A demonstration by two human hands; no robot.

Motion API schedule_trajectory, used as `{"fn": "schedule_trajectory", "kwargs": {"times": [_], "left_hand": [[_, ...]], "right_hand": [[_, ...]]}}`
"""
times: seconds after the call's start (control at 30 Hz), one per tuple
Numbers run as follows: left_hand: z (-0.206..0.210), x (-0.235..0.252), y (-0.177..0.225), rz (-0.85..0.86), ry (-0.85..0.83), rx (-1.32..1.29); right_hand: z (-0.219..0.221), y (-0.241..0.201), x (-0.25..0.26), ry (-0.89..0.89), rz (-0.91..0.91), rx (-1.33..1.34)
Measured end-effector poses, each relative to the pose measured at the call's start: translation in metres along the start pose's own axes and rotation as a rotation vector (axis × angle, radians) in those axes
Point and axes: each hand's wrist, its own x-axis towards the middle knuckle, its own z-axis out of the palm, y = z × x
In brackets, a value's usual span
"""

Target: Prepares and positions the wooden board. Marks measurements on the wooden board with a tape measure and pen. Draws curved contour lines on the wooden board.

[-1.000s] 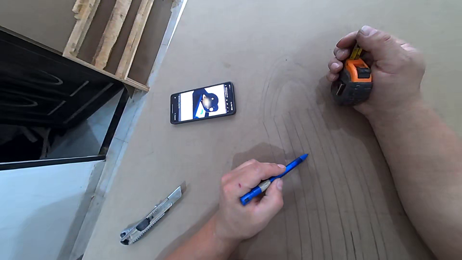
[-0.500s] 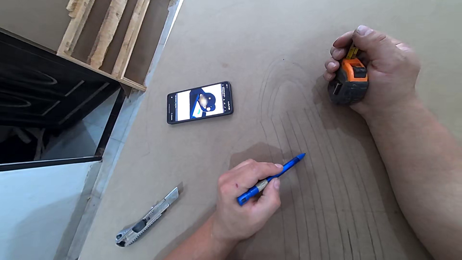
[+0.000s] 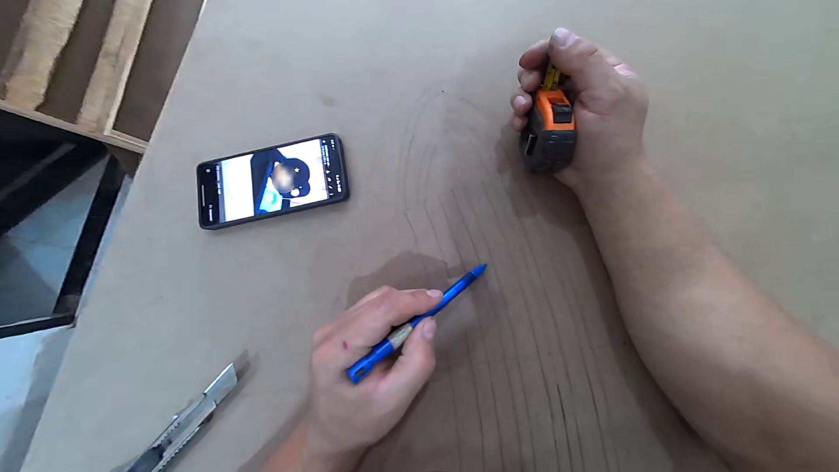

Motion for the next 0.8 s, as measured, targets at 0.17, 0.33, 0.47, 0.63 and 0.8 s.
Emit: {"fn": "schedule_trajectory", "kwargs": {"times": [0.17, 0.33, 0.47, 0.63, 0.8], "left_hand": [[-0.0012, -0.0001, 0.0005, -0.005, 0.000, -0.009], [-0.0020, 0.0002, 0.0011, -0.007, 0.000, -0.008], [-0.0030, 0.0002, 0.0017, -0.003, 0.017, -0.026], [-0.0058, 0.0003, 0.0015, -0.010, 0.090, -0.056], [-0.0044, 0.0007, 0.0023, -0.032, 0.094, -0.045]], "right_hand": [[0.0011, -0.0003, 0.0003, -0.009, 0.006, -0.003], [0.0024, -0.0002, 0.0005, -0.007, 0.005, -0.006], [0.0024, -0.0006, 0.0000, -0.006, 0.010, -0.007], [0.0022, -0.0004, 0.0000, -0.005, 0.011, -0.004], [0.0019, -0.0008, 0.0005, -0.004, 0.011, -0.008]]}}
